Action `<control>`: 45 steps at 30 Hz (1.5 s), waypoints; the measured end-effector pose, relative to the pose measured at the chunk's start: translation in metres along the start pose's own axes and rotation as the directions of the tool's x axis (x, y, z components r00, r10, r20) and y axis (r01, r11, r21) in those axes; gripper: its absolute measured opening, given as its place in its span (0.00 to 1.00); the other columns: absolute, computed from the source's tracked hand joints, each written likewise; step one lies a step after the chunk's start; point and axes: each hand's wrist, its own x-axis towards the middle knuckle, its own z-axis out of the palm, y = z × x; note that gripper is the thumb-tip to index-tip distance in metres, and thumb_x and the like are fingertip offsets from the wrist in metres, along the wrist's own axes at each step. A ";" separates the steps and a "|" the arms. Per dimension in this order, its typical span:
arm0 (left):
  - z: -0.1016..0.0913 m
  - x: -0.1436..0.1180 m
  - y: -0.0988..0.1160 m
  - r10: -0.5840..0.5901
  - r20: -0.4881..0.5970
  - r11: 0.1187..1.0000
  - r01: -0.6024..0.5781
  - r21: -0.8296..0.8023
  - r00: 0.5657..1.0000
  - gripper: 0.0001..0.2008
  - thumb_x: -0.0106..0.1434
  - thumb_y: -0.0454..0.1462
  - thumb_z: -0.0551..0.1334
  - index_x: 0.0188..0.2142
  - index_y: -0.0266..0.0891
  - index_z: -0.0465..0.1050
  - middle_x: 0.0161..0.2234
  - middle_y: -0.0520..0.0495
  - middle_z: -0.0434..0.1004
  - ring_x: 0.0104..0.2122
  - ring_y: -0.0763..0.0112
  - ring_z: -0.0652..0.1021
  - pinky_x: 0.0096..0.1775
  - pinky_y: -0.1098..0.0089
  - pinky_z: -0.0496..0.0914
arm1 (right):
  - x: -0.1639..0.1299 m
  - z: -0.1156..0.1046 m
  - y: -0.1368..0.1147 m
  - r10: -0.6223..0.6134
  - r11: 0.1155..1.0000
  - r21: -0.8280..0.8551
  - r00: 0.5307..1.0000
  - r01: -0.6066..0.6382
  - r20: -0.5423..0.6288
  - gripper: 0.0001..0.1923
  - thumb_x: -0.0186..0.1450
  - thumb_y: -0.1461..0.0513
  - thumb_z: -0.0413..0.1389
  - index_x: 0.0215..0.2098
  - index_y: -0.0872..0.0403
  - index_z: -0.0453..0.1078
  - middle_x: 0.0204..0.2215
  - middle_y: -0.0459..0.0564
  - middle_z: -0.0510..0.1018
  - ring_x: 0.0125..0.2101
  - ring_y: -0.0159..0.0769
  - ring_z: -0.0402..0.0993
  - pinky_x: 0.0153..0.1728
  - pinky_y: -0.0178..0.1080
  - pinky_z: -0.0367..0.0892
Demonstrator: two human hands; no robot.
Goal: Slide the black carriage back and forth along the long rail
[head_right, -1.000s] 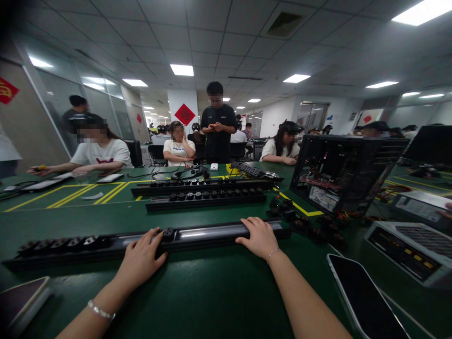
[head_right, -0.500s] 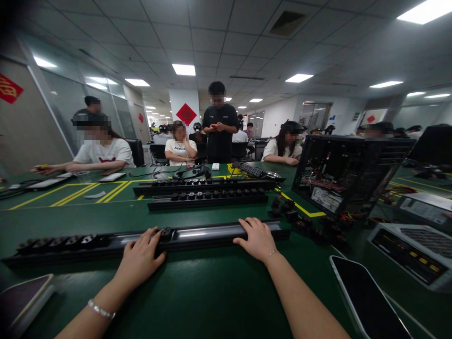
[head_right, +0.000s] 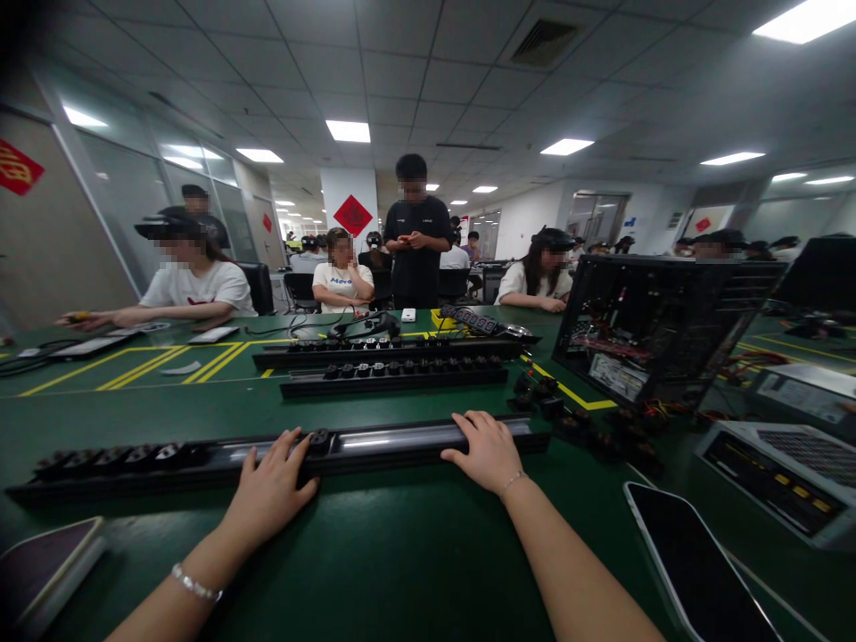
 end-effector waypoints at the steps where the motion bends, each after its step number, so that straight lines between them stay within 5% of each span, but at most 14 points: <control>1: 0.001 0.000 0.000 0.031 -0.002 1.000 -0.031 -0.006 1.000 0.29 0.56 0.41 0.52 0.57 0.36 0.59 0.60 0.38 0.57 0.59 0.55 0.58 0.57 0.49 0.50 | 0.000 -0.001 0.000 0.002 1.000 0.002 1.000 -0.002 0.004 0.35 0.57 0.42 0.48 0.58 0.49 0.58 0.55 0.54 0.64 0.56 0.46 0.53 0.52 0.48 0.51; 9: 0.002 0.001 0.000 0.067 0.008 0.997 -0.067 -0.034 0.998 0.29 0.56 0.41 0.52 0.57 0.35 0.58 0.61 0.40 0.56 0.60 0.59 0.58 0.56 0.57 0.55 | 0.000 -0.002 -0.003 0.007 1.000 0.011 1.000 -0.007 0.013 0.35 0.57 0.42 0.48 0.58 0.48 0.58 0.55 0.53 0.64 0.56 0.47 0.53 0.52 0.48 0.50; 36: -0.008 0.004 0.003 0.004 0.071 0.997 0.001 -0.077 0.997 0.29 0.55 0.44 0.53 0.57 0.43 0.59 0.61 0.44 0.56 0.58 0.58 0.60 0.53 0.55 0.56 | -0.002 -0.002 -0.006 0.017 1.000 0.006 1.000 -0.017 -0.025 0.34 0.57 0.43 0.49 0.57 0.48 0.59 0.56 0.53 0.62 0.57 0.47 0.52 0.54 0.50 0.48; 40: -0.009 0.004 0.003 0.001 0.073 0.996 0.005 -0.084 0.997 0.29 0.55 0.44 0.53 0.58 0.44 0.58 0.61 0.44 0.56 0.58 0.57 0.60 0.52 0.54 0.56 | -0.004 -0.003 -0.029 -0.094 0.993 0.057 0.992 0.099 -0.088 0.28 0.58 0.51 0.51 0.56 0.49 0.60 0.55 0.52 0.64 0.55 0.44 0.55 0.55 0.48 0.48; 45: -0.007 0.005 0.003 -0.002 0.069 0.995 0.009 -0.098 0.998 0.29 0.55 0.44 0.53 0.58 0.46 0.58 0.60 0.44 0.56 0.58 0.57 0.59 0.52 0.54 0.55 | -0.002 0.003 -0.092 -0.237 0.949 0.177 0.961 0.260 -0.140 0.22 0.61 0.59 0.47 0.53 0.51 0.62 0.48 0.50 0.70 0.49 0.37 0.62 0.52 0.39 0.52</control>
